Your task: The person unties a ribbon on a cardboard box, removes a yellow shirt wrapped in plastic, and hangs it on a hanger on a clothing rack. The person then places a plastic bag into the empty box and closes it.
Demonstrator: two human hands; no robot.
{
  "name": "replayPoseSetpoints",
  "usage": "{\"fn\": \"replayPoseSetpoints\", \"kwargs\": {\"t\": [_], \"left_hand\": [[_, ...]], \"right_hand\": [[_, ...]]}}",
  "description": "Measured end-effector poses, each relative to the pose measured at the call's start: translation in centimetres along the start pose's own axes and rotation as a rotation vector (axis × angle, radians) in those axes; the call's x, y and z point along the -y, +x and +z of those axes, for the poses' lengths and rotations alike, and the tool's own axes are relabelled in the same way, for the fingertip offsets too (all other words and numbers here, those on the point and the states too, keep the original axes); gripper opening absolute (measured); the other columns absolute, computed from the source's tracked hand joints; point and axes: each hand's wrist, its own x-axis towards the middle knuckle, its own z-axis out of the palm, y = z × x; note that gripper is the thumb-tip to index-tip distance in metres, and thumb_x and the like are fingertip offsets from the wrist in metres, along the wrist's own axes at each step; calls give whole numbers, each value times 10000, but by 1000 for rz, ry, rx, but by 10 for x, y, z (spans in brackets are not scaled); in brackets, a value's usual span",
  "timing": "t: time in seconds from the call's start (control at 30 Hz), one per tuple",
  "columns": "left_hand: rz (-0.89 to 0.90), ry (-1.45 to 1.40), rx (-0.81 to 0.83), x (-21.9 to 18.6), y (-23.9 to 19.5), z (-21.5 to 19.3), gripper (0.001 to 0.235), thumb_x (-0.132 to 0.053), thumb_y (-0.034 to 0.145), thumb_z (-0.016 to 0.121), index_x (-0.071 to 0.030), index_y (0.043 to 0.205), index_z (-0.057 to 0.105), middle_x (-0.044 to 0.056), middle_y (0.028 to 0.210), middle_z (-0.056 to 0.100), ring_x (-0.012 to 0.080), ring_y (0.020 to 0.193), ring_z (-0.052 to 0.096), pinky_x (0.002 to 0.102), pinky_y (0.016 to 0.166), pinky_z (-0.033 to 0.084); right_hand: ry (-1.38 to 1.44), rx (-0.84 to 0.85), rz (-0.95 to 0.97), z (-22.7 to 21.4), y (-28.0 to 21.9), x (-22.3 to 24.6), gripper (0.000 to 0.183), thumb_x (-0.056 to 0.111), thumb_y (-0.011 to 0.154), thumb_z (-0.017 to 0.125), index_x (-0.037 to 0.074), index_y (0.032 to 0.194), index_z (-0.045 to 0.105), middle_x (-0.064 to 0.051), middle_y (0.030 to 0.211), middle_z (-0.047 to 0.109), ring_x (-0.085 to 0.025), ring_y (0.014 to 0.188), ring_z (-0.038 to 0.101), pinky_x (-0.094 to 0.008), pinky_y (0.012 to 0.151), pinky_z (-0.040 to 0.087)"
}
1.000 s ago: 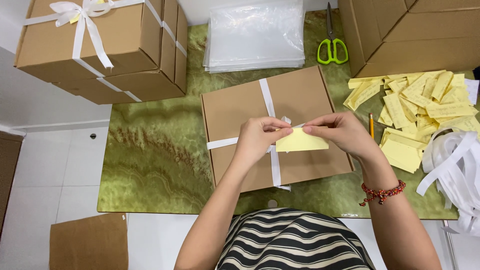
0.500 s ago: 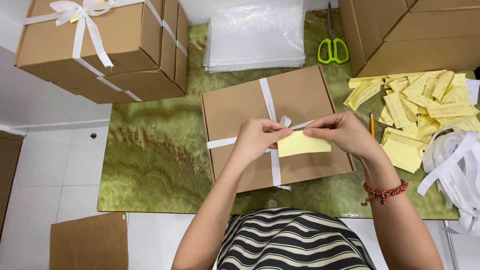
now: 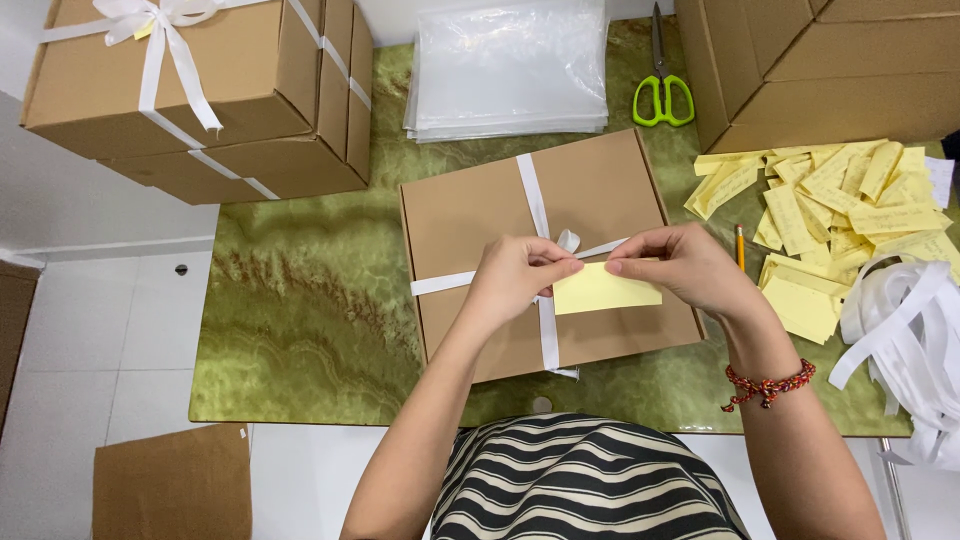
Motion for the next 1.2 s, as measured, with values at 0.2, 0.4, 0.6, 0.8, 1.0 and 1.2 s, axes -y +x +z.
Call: {"fn": "replayPoseSetpoints", "kwargs": {"t": [0.2, 0.4, 0.6, 0.8, 1.0, 1.2], "left_hand": [[24, 36, 9, 0, -1, 5, 171, -123, 896, 810, -21, 1033, 825, 174, 873, 804, 174, 759, 749, 290, 671, 695], [35, 35, 16, 2, 2, 7, 178, -108, 887, 800, -6, 1032, 815, 169, 859, 795, 157, 746, 735, 286, 669, 699], [33, 35, -22, 8, -2, 5, 193, -146, 905, 813, 18, 1005, 794, 178, 825, 775, 156, 683, 717, 269, 598, 680], [22, 83, -4, 12, 0, 11, 204, -139, 918, 816, 39, 1013, 791, 185, 813, 777, 166, 657, 733, 259, 578, 677], [-3, 115, 29, 19, 13, 36, 240, -165, 917, 834, 57, 983, 769, 182, 763, 731, 177, 585, 730, 267, 531, 669], [57, 288, 271, 37, 25, 87, 202, -184, 913, 840, 5, 951, 779, 145, 758, 736, 171, 588, 739, 239, 519, 652]], "right_hand": [[-5, 60, 16, 6, -1, 0, 134, 32, 846, 866, 24, 979, 879, -52, 806, 754, -146, 810, 654, -284, 794, 530], [-17, 75, 0, 15, 0, 9, 99, 53, 855, 876, 34, 952, 880, -64, 773, 760, -144, 779, 662, -284, 763, 538], [2, -32, -17, -2, -2, -21, 95, 62, 869, 859, -11, 926, 841, -102, 733, 723, -161, 707, 602, -288, 585, 491], [135, -162, 21, -9, -17, -49, 130, 39, 888, 843, -67, 955, 806, -124, 724, 677, -172, 676, 610, -274, 530, 516], [180, -308, 83, -9, -39, -69, 144, 59, 969, 770, -46, 1048, 828, -123, 791, 745, -161, 721, 651, -270, 583, 568], [120, -272, 146, -9, -80, -84, 156, 68, 844, 874, 29, 995, 875, -51, 794, 760, -142, 778, 646, -281, 713, 538]]}}
